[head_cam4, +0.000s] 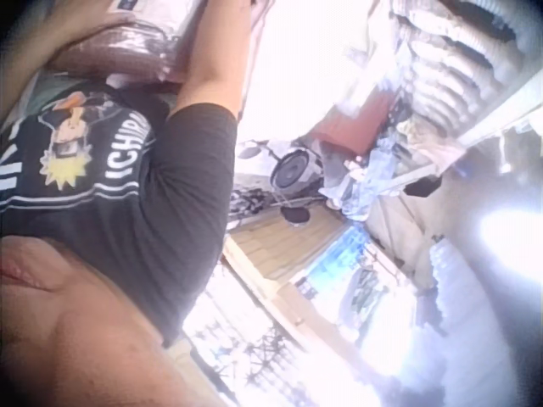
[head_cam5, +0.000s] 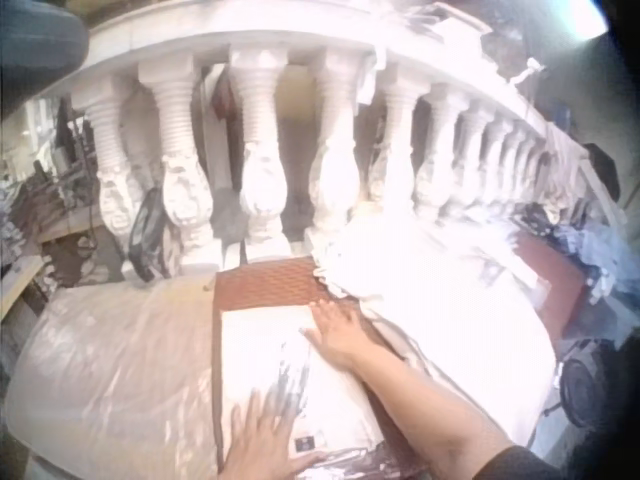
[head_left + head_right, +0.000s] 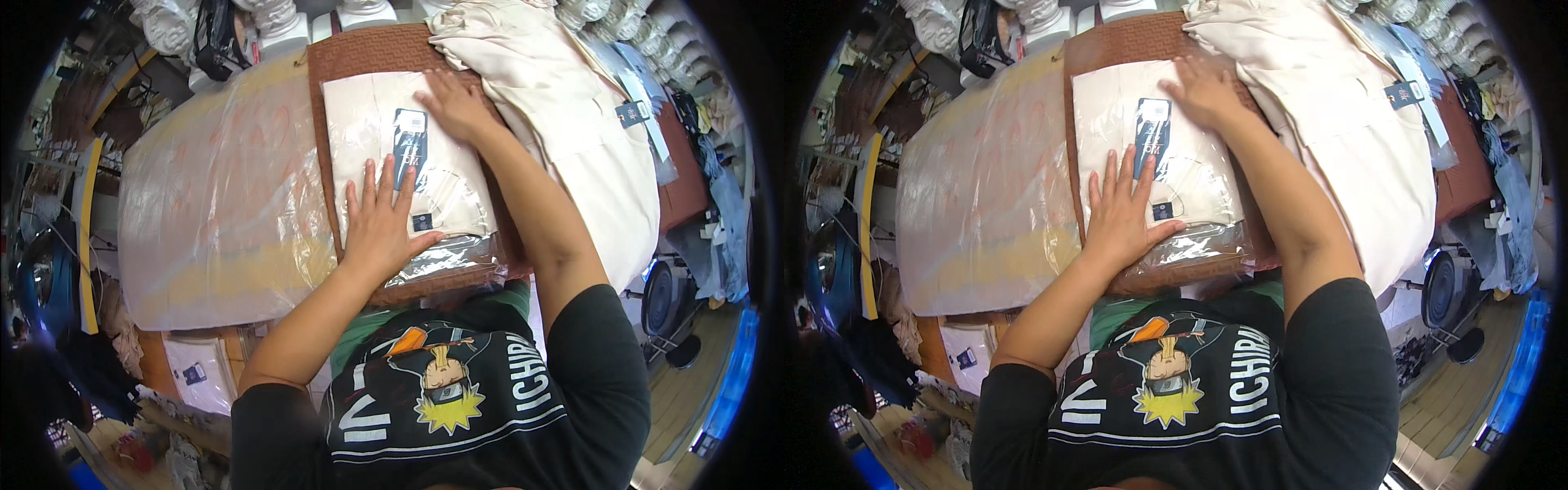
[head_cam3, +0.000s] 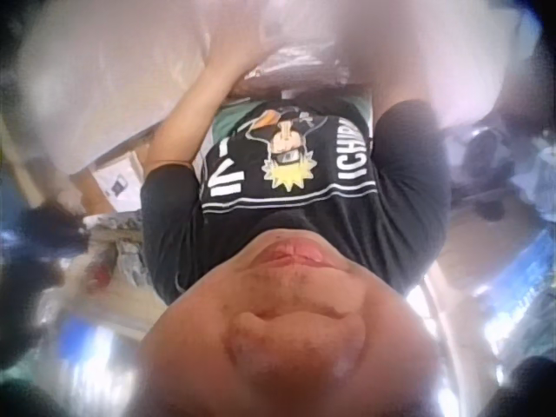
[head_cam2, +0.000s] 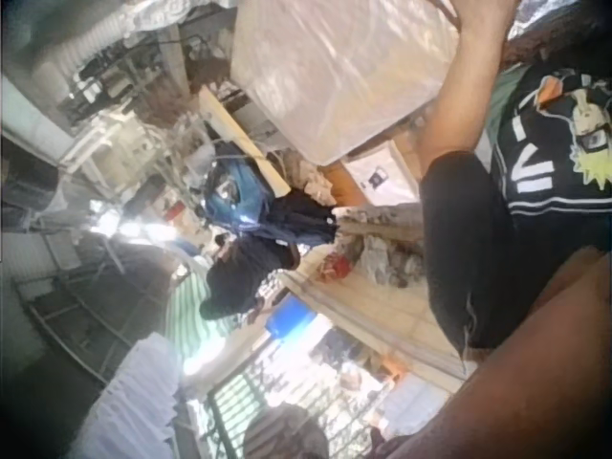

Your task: The person packages a folded shirt by placing a plastic bag over it, smoothing the bag, and securing the opening with adhesive tape.

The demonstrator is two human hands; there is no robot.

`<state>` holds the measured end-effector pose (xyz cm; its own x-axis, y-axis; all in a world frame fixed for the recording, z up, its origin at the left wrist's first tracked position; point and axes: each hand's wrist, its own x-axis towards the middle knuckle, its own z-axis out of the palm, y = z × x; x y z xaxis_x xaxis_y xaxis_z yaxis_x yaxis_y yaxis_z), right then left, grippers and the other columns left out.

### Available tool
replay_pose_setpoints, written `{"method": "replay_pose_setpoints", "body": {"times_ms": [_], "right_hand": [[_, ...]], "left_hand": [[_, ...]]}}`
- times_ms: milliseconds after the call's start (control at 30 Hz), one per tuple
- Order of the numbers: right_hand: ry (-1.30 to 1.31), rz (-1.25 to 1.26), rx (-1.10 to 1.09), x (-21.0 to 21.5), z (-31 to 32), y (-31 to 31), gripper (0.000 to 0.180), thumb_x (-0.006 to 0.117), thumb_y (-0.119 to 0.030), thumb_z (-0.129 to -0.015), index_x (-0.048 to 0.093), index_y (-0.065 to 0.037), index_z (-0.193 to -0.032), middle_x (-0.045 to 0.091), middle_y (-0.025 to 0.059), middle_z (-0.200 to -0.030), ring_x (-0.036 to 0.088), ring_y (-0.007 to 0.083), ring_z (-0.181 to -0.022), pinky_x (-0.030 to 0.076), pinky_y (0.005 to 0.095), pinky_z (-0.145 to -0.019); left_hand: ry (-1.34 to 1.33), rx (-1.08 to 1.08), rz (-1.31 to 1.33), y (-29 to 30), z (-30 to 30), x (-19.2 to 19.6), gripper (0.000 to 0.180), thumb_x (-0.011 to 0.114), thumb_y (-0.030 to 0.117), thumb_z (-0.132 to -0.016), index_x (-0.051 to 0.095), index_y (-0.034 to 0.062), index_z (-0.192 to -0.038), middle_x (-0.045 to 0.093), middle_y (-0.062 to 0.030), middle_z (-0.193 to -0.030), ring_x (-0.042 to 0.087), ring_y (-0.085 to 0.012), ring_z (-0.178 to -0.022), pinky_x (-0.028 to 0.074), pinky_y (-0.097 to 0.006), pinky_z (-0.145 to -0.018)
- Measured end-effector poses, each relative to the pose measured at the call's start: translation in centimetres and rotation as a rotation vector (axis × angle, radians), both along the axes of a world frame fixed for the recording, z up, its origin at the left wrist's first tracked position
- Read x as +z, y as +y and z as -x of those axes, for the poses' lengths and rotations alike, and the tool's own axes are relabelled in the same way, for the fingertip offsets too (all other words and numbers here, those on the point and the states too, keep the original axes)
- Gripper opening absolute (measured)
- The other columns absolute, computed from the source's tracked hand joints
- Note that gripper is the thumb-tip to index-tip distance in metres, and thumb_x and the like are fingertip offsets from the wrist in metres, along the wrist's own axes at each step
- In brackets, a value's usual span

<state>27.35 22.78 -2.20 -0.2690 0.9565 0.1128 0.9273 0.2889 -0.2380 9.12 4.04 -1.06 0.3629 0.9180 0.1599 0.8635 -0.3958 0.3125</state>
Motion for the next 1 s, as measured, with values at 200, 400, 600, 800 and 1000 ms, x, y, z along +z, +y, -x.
{"method": "replay_pose_setpoints", "body": {"times_ms": [200, 400, 600, 800, 1000], "right_hand": [[0.307, -0.119, 0.029, 1.2, -2.9, 4.4, 0.048, 0.056, -0.030, -0.088, 0.050, -0.010, -0.131, 0.060, 0.0194, -0.119, 0.058, 0.0317, -0.108, 0.044, 0.0352, -0.093], [0.234, 0.023, 0.109, 2.0, -1.8, 5.6, 0.040, 0.064, -0.032, -0.083, 0.063, -0.006, -0.114, 0.067, 0.0126, -0.100, 0.063, 0.0212, -0.090, 0.047, 0.0315, -0.082], [0.305, 0.279, 0.026, 2.7, -6.9, 4.2, 0.027, 0.068, -0.031, -0.080, 0.066, -0.005, -0.086, 0.062, 0.0022, -0.079, 0.053, 0.0118, -0.070, 0.044, 0.0271, -0.066], [0.368, 0.444, -0.069, 3.4, -8.5, 1.2, 0.024, 0.067, -0.028, -0.081, 0.065, -0.004, -0.086, 0.060, 0.0015, -0.075, 0.051, 0.0119, -0.065, 0.043, 0.0275, -0.061], [0.089, 0.317, -0.063, 4.3, -7.6, -0.8, 0.023, 0.063, -0.024, -0.081, 0.066, -0.003, -0.091, 0.064, 0.0075, -0.076, 0.057, 0.0166, -0.067, 0.046, 0.0314, -0.061]], "left_hand": [[-0.332, 0.230, 0.065, -1.5, 5.4, 0.7, 0.071, 0.072, 0.029, -0.077, 0.041, 0.0008, -0.135, 0.041, -0.0209, -0.132, 0.043, -0.0299, -0.119, 0.037, -0.040, -0.097], [-0.538, 0.406, 0.597, -2.9, 7.3, 1.2, 0.061, 0.075, 0.030, -0.074, 0.051, -0.0043, -0.119, 0.064, -0.0163, -0.096, 0.063, -0.0230, -0.080, 0.049, -0.031, -0.071], [-0.237, 0.380, 0.580, -0.9, 8.1, 4.0, 0.057, 0.076, 0.030, -0.071, 0.055, -0.0014, -0.114, 0.065, -0.0172, -0.093, 0.063, -0.0314, -0.087, 0.049, -0.037, -0.077], [-0.023, 0.280, 0.158, -1.6, 7.7, 3.6, 0.052, 0.077, 0.022, -0.069, 0.057, -0.0025, -0.110, 0.063, -0.0134, -0.094, 0.060, -0.0270, -0.092, 0.047, -0.036, -0.081], [-0.099, 0.324, 0.574, -1.3, 8.4, 4.2, 0.040, 0.079, 0.027, -0.066, 0.062, 0.0020, -0.091, 0.066, -0.0143, -0.086, 0.064, -0.0273, -0.081, 0.049, -0.036, -0.071]]}}
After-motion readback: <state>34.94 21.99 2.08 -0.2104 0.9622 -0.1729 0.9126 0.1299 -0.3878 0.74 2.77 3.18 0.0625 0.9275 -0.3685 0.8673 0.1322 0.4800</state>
